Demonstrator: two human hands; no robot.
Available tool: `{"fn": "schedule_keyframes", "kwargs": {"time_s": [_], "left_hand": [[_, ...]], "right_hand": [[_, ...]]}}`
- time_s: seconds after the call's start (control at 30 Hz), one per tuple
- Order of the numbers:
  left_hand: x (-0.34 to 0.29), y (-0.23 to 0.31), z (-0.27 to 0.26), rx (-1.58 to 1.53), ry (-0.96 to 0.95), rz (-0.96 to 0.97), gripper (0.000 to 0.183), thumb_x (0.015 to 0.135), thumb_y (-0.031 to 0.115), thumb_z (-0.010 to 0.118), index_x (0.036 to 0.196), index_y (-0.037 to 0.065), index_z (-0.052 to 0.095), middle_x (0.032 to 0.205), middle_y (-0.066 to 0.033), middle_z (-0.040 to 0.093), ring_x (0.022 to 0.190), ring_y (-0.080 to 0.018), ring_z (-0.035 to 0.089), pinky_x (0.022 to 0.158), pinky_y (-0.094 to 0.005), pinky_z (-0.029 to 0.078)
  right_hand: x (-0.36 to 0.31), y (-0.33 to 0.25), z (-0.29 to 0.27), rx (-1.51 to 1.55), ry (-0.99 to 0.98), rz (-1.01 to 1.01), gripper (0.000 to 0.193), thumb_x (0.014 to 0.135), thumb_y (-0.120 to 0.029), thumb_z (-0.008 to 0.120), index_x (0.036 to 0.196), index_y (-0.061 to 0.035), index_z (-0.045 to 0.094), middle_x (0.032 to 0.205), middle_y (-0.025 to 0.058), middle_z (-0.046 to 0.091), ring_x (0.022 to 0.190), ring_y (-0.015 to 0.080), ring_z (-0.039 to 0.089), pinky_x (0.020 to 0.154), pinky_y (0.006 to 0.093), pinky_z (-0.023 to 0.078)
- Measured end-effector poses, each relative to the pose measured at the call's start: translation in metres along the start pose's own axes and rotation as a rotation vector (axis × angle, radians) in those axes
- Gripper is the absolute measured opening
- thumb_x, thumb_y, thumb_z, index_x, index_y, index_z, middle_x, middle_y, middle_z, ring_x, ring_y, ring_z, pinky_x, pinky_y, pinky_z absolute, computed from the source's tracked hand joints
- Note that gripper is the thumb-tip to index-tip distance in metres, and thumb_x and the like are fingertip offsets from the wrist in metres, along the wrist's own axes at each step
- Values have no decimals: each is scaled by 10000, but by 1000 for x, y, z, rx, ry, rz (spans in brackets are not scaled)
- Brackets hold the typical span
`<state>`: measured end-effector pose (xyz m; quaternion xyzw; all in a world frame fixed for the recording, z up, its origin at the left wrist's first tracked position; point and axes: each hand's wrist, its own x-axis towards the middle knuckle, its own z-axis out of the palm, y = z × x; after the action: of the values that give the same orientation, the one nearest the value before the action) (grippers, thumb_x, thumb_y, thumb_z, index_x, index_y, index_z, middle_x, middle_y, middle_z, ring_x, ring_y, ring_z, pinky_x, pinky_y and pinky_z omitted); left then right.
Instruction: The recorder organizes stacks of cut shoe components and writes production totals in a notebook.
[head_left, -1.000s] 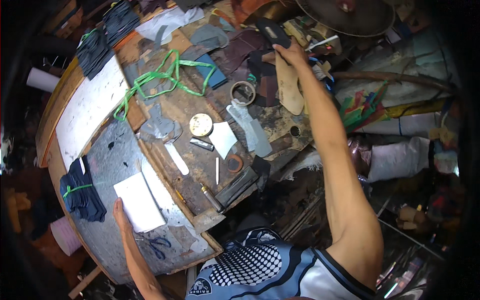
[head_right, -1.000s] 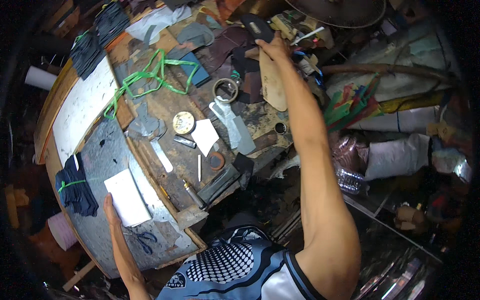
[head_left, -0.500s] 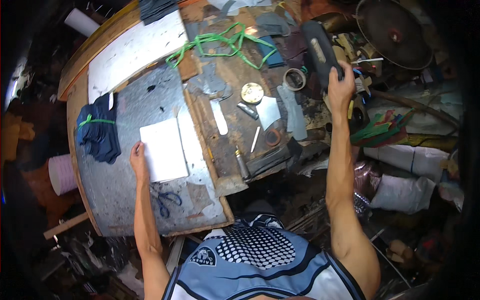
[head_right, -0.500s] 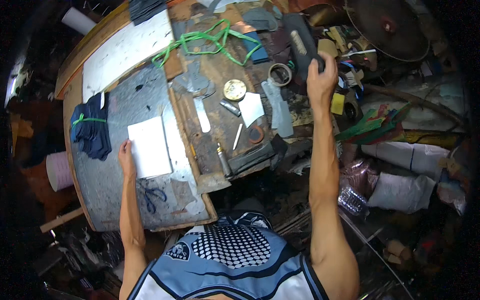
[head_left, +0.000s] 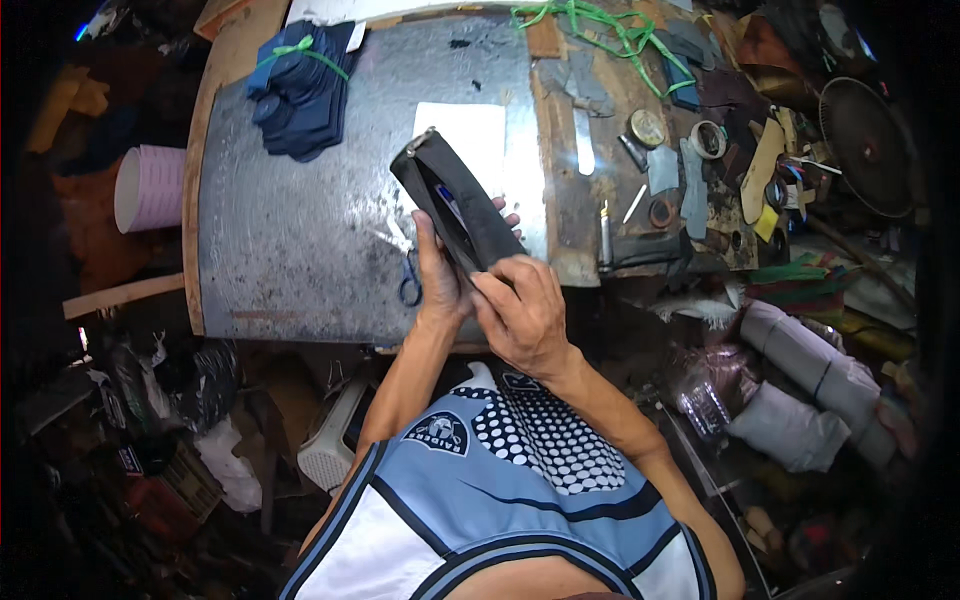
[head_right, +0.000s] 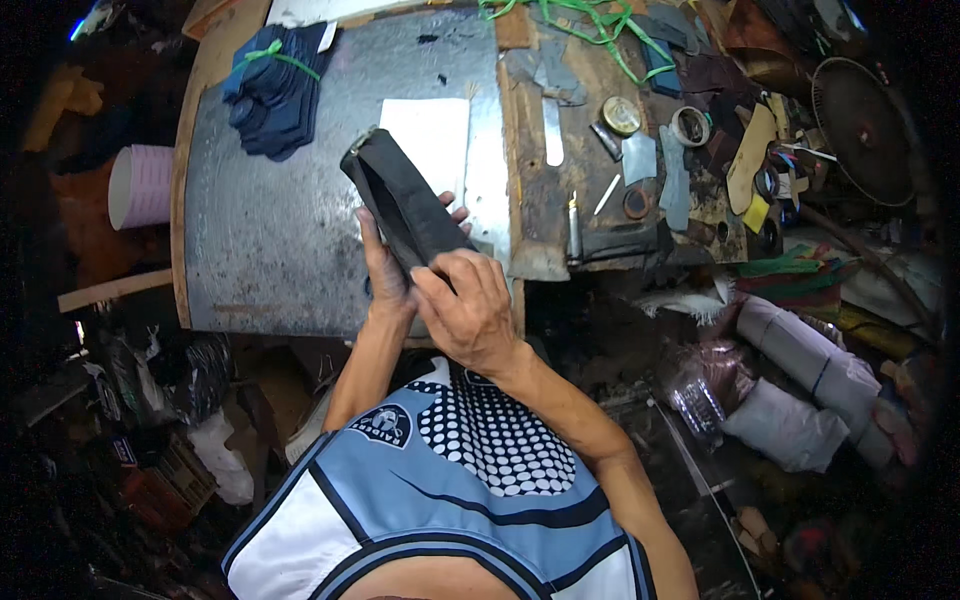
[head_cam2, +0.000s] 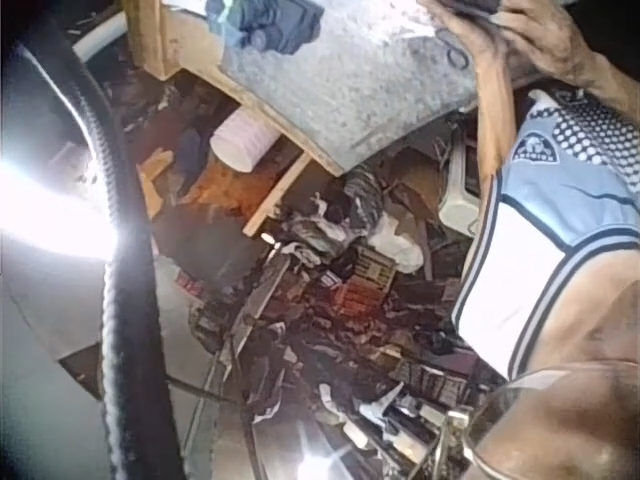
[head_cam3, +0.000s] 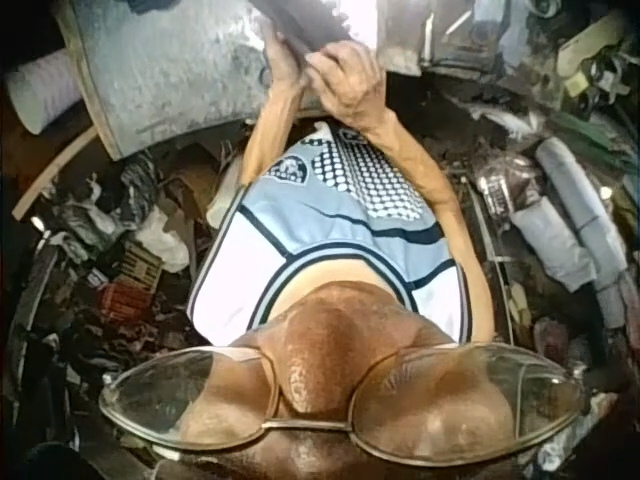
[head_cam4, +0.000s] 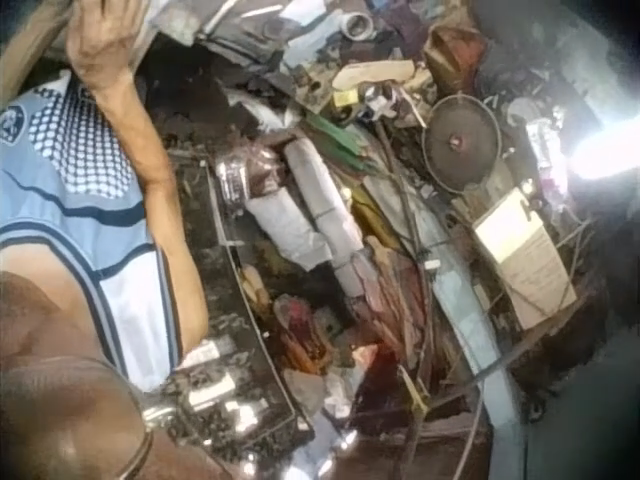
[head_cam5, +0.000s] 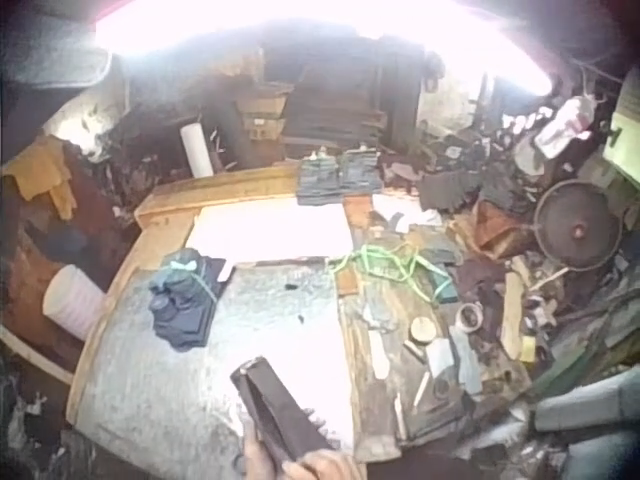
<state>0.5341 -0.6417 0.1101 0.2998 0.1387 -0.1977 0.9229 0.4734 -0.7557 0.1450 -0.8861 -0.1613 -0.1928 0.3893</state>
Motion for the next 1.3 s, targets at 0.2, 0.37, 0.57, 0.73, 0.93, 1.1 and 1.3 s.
{"fn": "schedule_keyframes", "kwargs": {"time_s": [0.2, 0.37, 0.57, 0.73, 0.93, 1.1, 1.3], "left_hand": [[-18, 11, -68, -15, 59, 69, 839, 873, 759, 448, 1310, 46, 519, 1156, -147, 640, 1049, -270, 656, 904, -400, 571], [-31, 24, -60, 146, -7, 204, 607, 914, 455, 627, 1344, 73, 432, 1118, -127, 625, 1008, -223, 663, 863, -350, 591], [-40, 36, -79, 71, 53, 157, 587, 859, 50, 550, 1404, 50, 331, 1103, -116, 586, 943, -179, 635, 817, -301, 567], [-45, 40, -86, 135, 128, 187, 577, 846, 14, 532, 1396, 33, 359, 1093, -96, 594, 940, -160, 625, 824, -285, 548], [-45, 41, -93, 33, 73, 227, 579, 837, -1, 525, 1395, 35, 374, 1114, -85, 591, 970, -159, 619, 871, -312, 538], [-48, 45, -96, -36, 62, 146, 556, 830, 7, 523, 1371, 50, 403, 1135, -84, 586, 986, -180, 620, 912, -329, 527], [-51, 47, -102, -131, 43, 98, 506, 839, 51, 520, 1339, 52, 445, 1146, -97, 599, 1025, -203, 631, 939, -364, 528]], "right_hand": [[16, -37, 9, -150, -218, 21, 267, 857, -249, 659, 1058, -76, 691, 1343, 209, 499, 1236, 375, 469, 960, 484, 384], [25, -54, 23, -195, -419, 144, 256, 877, -216, 637, 1063, -52, 701, 1365, 241, 497, 1215, 396, 512, 976, 468, 426], [23, -61, 41, -135, -408, 214, 242, 904, -191, 595, 1042, -8, 670, 1326, 267, 516, 1102, 408, 580, 909, 473, 491], [24, -56, 50, -262, -308, 340, 240, 883, -123, 618, 1056, 43, 636, 1277, 274, 543, 1004, 428, 635, 837, 468, 536], [28, -56, 56, -362, -313, 322, 370, 853, -194, 699, 1111, 59, 620, 1306, 267, 533, 1048, 407, 633, 848, 454, 540], [33, -60, 62, -465, -371, 315, 462, 827, -273, 743, 1123, 58, 613, 1340, 258, 513, 1085, 392, 623, 857, 459, 538], [34, -55, 65, -283, -375, 427, 454, 853, -256, 704, 1177, 47, 608, 1317, 225, 542, 1073, 403, 622, 898, 437, 515]]}}
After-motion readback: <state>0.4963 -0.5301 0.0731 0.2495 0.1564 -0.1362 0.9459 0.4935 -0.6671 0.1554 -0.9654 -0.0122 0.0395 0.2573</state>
